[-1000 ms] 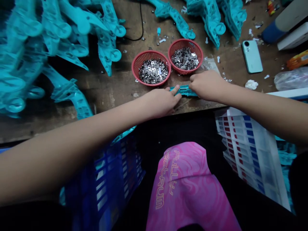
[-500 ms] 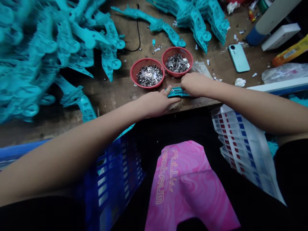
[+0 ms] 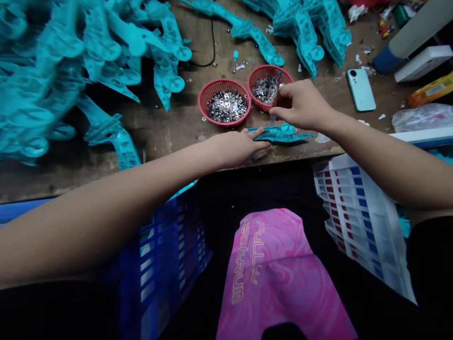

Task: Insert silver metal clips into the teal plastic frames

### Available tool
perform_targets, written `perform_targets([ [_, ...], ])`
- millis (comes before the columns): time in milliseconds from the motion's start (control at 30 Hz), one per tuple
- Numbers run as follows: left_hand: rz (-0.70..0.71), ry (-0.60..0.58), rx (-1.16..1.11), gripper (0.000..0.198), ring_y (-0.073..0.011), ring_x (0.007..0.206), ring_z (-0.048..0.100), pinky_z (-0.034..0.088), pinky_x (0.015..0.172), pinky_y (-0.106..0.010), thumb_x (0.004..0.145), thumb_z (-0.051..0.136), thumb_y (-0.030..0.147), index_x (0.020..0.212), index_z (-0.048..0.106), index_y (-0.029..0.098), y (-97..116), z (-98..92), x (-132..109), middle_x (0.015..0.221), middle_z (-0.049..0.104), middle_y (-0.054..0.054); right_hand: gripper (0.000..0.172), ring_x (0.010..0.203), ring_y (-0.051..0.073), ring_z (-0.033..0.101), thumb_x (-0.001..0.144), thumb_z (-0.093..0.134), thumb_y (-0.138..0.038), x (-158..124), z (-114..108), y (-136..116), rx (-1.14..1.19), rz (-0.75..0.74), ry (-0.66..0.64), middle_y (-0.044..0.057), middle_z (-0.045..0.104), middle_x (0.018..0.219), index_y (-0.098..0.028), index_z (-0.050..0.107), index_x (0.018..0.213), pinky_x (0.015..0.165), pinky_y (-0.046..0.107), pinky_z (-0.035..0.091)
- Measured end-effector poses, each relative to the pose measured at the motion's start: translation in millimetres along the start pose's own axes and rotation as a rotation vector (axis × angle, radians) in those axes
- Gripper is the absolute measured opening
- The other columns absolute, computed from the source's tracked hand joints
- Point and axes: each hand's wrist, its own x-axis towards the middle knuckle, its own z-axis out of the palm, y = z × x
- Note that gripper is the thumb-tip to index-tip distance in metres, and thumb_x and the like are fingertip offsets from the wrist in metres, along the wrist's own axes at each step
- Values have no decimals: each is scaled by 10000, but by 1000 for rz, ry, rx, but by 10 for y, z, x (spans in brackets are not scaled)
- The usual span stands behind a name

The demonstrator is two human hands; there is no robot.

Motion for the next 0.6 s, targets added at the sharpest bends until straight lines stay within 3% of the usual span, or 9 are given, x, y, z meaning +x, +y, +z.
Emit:
perform_targets([
  [200, 2, -1, -22, 883, -456, 1704, 764, 691, 1321, -504, 1222, 683, 239, 2044, 487, 494, 40, 6, 13, 2087, 493, -177, 496, 1138, 380, 850, 1238, 602, -414, -13, 161, -65, 0, -30, -71, 195, 952, 1239, -188, 948, 1510, 1019, 498, 653],
  [300, -41, -32, -35, 847, -502, 1763, 704, 654, 1371, -566, 1252, 625, 214, 2039, 499, 500, 97, -37, -13, 2077, 486, -211, 448, 1140, 381, 857, 1206, 636, -405, -13, 205, -54, 6, -62, -96, 181, 948, 1167, -181, 963, 1416, 1023, 493, 651],
  [467, -20, -33, -66, 806, -468, 1669, 744, 660, 1316, -524, 1225, 647, 240, 2002, 581, 445, 36, -15, 35, 2012, 559, -187, 400, 1205, 398, 885, 1235, 680, -496, -2, 221, -28, 78, -35, 58, 159, 967, 1243, -258, 961, 1391, 1085, 528, 712],
  [600, 5, -34, -14, 711, -416, 1539, 788, 665, 1219, -453, 1209, 637, 247, 1908, 706, 356, 11, -19, 47, 1932, 623, -192, 351, 1211, 413, 902, 1212, 751, -530, -5, 270, -22, 114, -26, 72, 146, 972, 1231, -274, 959, 1333, 1118, 556, 734],
])
